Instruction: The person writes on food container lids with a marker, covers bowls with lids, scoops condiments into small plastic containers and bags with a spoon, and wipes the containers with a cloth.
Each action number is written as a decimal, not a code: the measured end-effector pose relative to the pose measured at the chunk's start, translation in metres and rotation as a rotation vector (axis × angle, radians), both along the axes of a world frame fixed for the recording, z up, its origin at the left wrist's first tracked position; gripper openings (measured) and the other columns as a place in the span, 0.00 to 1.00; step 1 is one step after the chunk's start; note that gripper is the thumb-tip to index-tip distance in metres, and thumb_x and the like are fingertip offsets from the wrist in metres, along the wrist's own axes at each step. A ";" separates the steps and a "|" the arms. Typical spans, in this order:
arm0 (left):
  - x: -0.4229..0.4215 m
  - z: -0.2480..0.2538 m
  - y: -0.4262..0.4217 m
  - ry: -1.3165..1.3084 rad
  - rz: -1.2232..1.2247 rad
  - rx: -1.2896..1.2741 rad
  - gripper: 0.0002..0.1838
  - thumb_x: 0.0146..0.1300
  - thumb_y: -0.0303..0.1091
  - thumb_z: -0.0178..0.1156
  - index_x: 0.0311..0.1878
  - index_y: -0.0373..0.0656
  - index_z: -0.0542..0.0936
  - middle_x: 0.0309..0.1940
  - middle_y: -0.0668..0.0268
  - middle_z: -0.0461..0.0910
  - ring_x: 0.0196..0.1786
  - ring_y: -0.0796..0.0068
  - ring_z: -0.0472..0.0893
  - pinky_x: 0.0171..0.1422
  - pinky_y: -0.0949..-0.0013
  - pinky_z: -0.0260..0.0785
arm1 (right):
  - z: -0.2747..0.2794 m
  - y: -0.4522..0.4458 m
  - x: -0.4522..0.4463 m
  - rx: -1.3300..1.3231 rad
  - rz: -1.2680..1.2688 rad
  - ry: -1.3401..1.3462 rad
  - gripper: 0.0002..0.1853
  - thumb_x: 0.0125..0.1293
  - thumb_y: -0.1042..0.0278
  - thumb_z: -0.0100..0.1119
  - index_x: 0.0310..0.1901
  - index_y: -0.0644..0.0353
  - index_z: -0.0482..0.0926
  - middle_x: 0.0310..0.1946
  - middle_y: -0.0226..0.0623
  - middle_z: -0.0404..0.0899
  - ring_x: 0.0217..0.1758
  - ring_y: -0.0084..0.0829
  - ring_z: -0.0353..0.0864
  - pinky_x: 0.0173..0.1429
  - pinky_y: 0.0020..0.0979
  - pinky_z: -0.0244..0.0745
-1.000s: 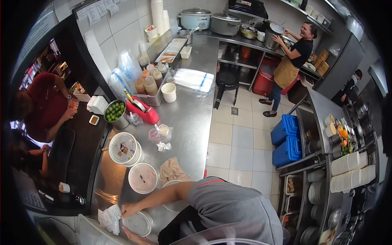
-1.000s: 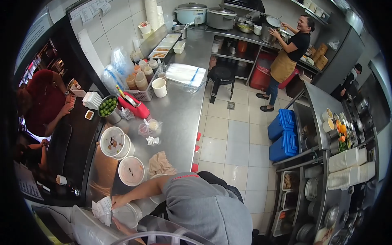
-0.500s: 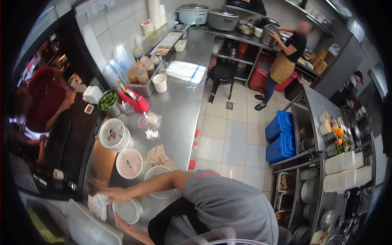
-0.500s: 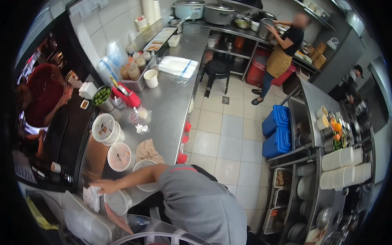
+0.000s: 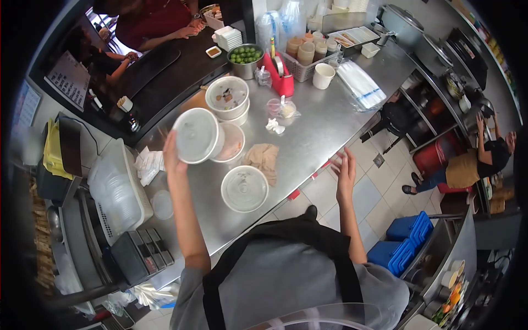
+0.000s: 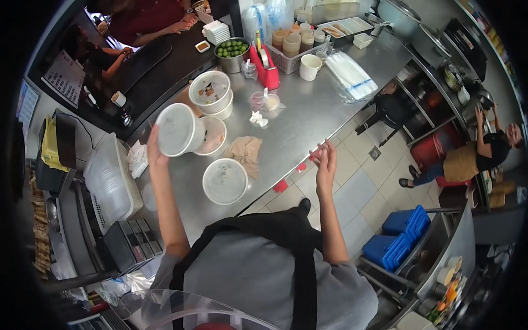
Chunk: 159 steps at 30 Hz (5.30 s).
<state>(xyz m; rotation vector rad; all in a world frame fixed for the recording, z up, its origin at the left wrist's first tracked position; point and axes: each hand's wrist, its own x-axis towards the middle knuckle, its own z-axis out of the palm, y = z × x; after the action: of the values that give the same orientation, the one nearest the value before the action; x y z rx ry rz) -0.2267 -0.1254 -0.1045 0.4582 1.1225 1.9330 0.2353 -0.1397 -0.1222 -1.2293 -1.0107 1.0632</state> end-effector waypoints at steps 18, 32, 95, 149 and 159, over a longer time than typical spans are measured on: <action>0.413 0.059 0.030 0.500 -0.259 0.381 0.31 0.68 0.48 0.42 0.66 0.37 0.50 0.64 0.56 0.51 0.65 0.65 0.55 0.67 0.67 0.49 | -0.020 0.100 0.265 -0.071 -0.187 0.032 0.22 0.70 0.51 0.40 0.59 0.53 0.62 0.45 0.39 0.72 0.36 0.28 0.79 0.40 0.26 0.70; 0.400 0.081 0.099 -0.046 -0.531 0.831 0.26 0.67 0.45 0.46 0.60 0.37 0.57 0.55 0.54 0.60 0.55 0.64 0.64 0.60 0.64 0.57 | 0.019 0.257 0.109 -0.077 0.908 0.430 0.20 0.71 0.55 0.38 0.50 0.63 0.71 0.39 0.37 0.77 0.44 0.27 0.78 0.52 0.30 0.71; 0.528 0.078 0.330 -0.093 -0.313 0.678 0.26 0.56 0.56 0.57 0.40 0.40 0.66 0.21 0.58 0.73 0.19 0.68 0.76 0.15 0.66 0.69 | 0.167 0.969 0.050 0.566 0.606 -1.285 0.33 0.34 0.50 0.75 0.41 0.65 0.79 0.39 0.51 0.79 0.47 0.45 0.77 0.57 0.37 0.69; 0.551 0.028 0.373 0.500 -0.130 -0.188 0.31 0.42 0.24 0.69 0.53 0.44 0.70 0.50 0.65 0.69 0.50 0.75 0.70 0.50 0.73 0.65 | 0.015 0.714 0.148 0.518 0.783 -1.256 0.12 0.46 0.65 0.68 0.31 0.62 0.80 0.33 0.49 0.78 0.41 0.48 0.77 0.43 0.43 0.72; 0.568 -0.088 0.529 1.314 -0.528 -0.700 0.30 0.35 0.59 0.70 0.42 0.52 0.79 0.65 0.36 0.47 0.70 0.41 0.41 0.70 0.50 0.37 | 0.000 0.699 0.156 0.869 0.863 -0.884 0.04 0.51 0.75 0.57 0.30 0.62 0.73 0.29 0.42 0.76 0.35 0.39 0.78 0.36 0.38 0.72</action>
<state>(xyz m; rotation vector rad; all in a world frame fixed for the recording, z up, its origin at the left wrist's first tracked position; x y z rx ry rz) 0.3412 0.4034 -0.1923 1.5055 2.0488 0.5238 0.3916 0.5589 -0.1224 -0.4522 -2.4993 0.4712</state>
